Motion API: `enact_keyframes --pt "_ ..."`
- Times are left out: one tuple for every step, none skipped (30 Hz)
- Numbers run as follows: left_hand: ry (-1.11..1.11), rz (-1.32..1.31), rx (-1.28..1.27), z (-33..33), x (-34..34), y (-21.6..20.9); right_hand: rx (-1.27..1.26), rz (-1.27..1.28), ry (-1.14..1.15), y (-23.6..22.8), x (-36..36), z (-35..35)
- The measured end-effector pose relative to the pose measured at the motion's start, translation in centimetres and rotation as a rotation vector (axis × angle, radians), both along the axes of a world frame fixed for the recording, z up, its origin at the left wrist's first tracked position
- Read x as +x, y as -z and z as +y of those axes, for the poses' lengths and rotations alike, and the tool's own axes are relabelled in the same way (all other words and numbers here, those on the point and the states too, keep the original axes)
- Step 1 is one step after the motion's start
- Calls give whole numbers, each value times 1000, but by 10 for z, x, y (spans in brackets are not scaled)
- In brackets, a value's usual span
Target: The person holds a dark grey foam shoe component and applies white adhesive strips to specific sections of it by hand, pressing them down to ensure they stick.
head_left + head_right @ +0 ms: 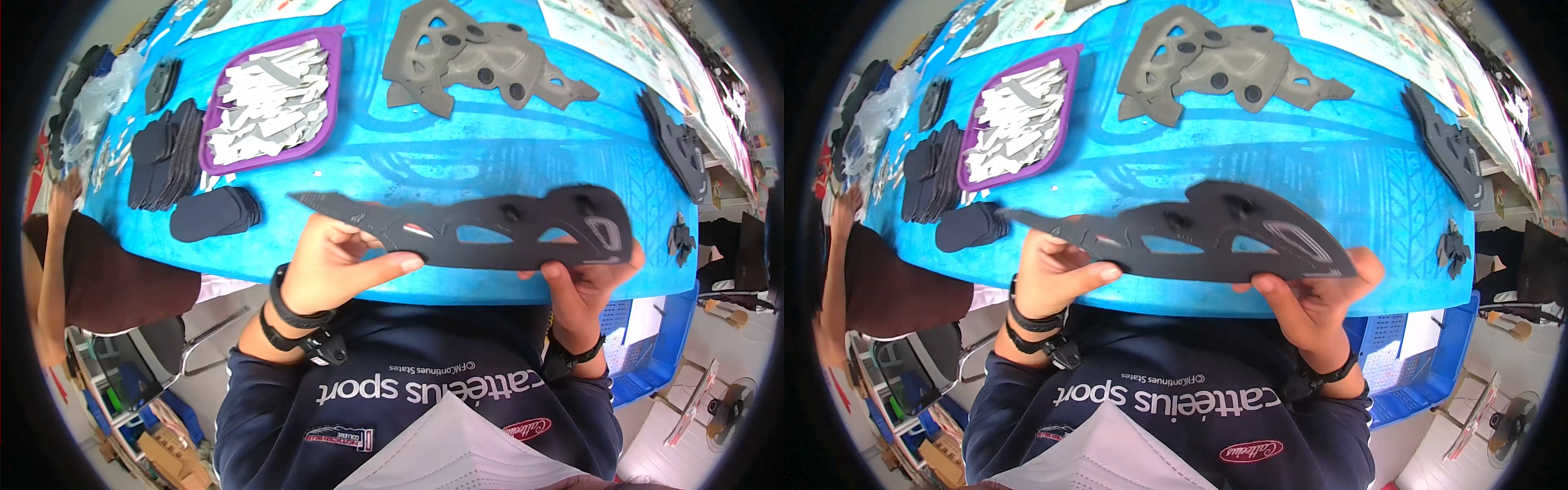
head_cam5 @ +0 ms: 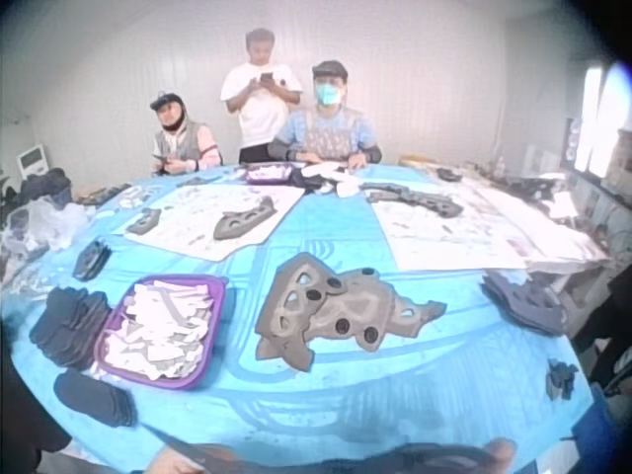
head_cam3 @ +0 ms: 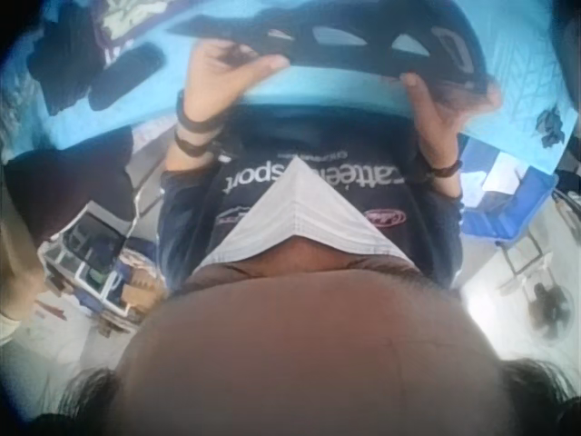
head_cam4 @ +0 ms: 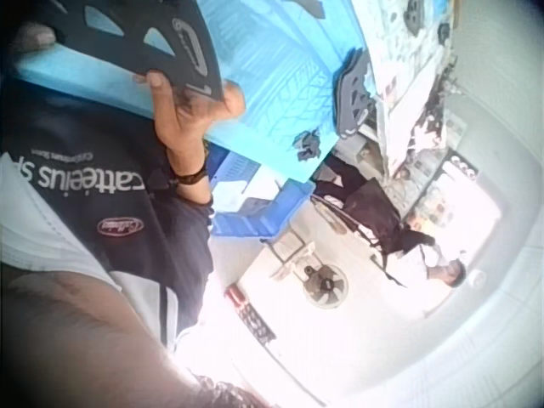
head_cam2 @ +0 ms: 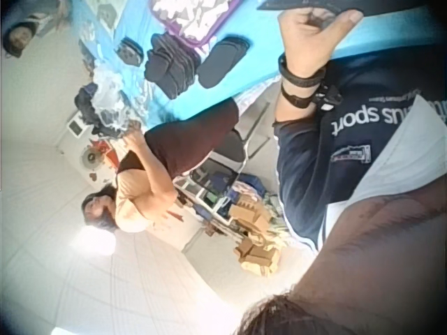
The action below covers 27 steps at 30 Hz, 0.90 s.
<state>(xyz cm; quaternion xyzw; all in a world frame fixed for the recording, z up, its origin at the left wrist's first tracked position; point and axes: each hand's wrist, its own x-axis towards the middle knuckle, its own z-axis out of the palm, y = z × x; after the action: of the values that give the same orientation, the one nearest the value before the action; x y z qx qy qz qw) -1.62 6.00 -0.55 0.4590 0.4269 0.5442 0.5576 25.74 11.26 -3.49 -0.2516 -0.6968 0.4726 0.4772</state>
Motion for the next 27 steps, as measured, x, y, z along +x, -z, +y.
enact_keyframes --pt "7 -6 30 -2 6 -1 -80 22 31 -2 -4 -1" --pt "-21 34 2 -7 10 -3 -8 105 -3 -5 -7 1" --pt "-43 12 -22 -10 15 -2 -52 220 40 -5 -12 -1" --pt "-66 -31 -23 -11 20 -1 -117 221 34 -7 -13 1" --pt "-87 -67 -34 -14 23 0 -96 322 105 -7 -15 1" --pt "-119 -44 -14 -18 26 -1 -95 314 137 -8 -14 3" --pt "-126 -25 1 -20 25 -2 -97 309 173 -7 -14 4" --pt "-131 -5 17 -22 25 -4 -142 312 139 -7 -11 7" --pt "-137 16 34 -24 25 -6 -187 315 104 -6 -9 9" --pt "-140 121 -11 -25 23 -8 -228 357 84 -4 -7 10" --pt "-174 64 48 -26 24 -9 -234 304 55 -3 -5 11" --pt "-225 6 97 -26 24 -9 -240 292 43 -1 -4 11" --pt "-272 -53 144 -26 26 -10 -268 271 15 0 -2 12" --pt "-274 -74 177 -25 26 -10 -283 246 -3 1 -2 12" --pt "-263 -36 182 -25 26 -10 -279 251 21 1 -1 12" --pt "-252 0 184 -25 26 -11 -294 232 17 1 -1 12" --pt "-239 35 182 -25 23 -13 -315 241 26 1 -1 13" --pt "-247 186 208 -24 20 -16 -333 289 42 0 0 14" --pt "-271 646 83 -21 4 -25 -355 367 69 -1 0 16" --pt "-318 202 402 -16 1 -29 -399 456 78 -2 2 18" --pt "-408 357 436 -12 -16 -40 -388 534 132 -4 3 20" --pt "-514 456 502 -1 -31 -51 -399 621 167 -5 4 22" --pt "-559 637 548 9 -49 -61 -391 723 188 -6 6 23" --pt "-561 925 550 18 -68 -71 -404 739 217 -7 7 23" --pt "-506 1244 597 33 -86 -80 -431 729 234 -8 8 24" --pt "-420 1396 465 50 -99 -82 -429 732 224 -8 9 24" --pt "-339 1533 453 65 -109 -81 -423 731 199 -9 9 24"
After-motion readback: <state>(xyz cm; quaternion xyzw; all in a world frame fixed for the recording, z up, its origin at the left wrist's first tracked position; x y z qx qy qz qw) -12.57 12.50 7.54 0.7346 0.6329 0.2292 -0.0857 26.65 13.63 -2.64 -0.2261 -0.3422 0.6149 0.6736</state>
